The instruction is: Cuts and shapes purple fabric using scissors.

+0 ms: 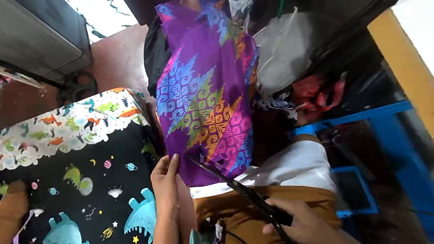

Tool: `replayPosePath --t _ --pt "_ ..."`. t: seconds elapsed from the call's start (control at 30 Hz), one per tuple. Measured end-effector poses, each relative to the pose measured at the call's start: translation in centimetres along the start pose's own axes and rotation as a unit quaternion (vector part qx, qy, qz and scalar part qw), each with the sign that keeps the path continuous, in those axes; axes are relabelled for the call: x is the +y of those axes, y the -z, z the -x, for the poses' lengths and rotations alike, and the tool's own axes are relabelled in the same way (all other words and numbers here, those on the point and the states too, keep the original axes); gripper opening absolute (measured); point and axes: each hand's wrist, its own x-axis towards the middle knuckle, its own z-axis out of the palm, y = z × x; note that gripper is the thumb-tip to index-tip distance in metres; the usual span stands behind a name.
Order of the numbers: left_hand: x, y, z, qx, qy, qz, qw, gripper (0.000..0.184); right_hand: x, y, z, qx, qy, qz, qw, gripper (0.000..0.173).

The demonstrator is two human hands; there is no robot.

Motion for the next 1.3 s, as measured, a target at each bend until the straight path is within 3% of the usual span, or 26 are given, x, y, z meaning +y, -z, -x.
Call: replayPosePath --t 0.43,0.67,0.77,0.87,0.97,1.03,1.13,1.23,1.3 --pt "0.1 0.0 -0.2 -0.014 0.003 -0.008 1.000 0.013 0.0 1.2 0.3 0.001 -0.027 0.045 0.999 0.051" --pt "2.2 1.5 -5.7 -0.025 0.062 -0.139 0.988 0.036 2.0 2.8 0.6 0.076 -0.052 -0.023 0.995 0.069" --pt "2.7 1.0 -10.5 -0.040 0.071 -0.177 0.981 0.054 3.5 2.6 -4.4 0.130 -0.020 -0.088 0.987 0.049" --pt "3.0 -1.2 -15.6 -0.091 0.084 -0.186 0.975 0.066 3.0 2.5 -11.9 0.223 0.001 -0.094 0.970 0.058" --pt "2.8 -5.2 -17.9 -0.135 0.107 -0.205 0.964 0.058 0.5 2.5 -19.4 0.295 -0.008 -0.142 0.945 0.061" --pt "2.3 -7.3 -17.7 -0.128 0.091 -0.194 0.968 0.047 -1.3 3.4 -24.1 0.299 0.003 -0.173 0.938 0.063" --pt "3.7 -8.6 -14.7 -0.024 -0.021 -0.105 0.994 0.036 -5.0 5.6 -29.8 0.313 0.041 -0.145 0.938 0.048" --pt "7.7 -7.7 -10.1 0.048 -0.113 0.003 0.992 0.035 -9.3 7.7 -32.3 0.283 0.101 -0.144 0.943 0.042" --pt "10.0 -7.6 -7.6 0.093 -0.120 0.043 0.988 0.035 -11.3 8.3 -32.5 0.262 0.134 -0.139 0.946 0.040"
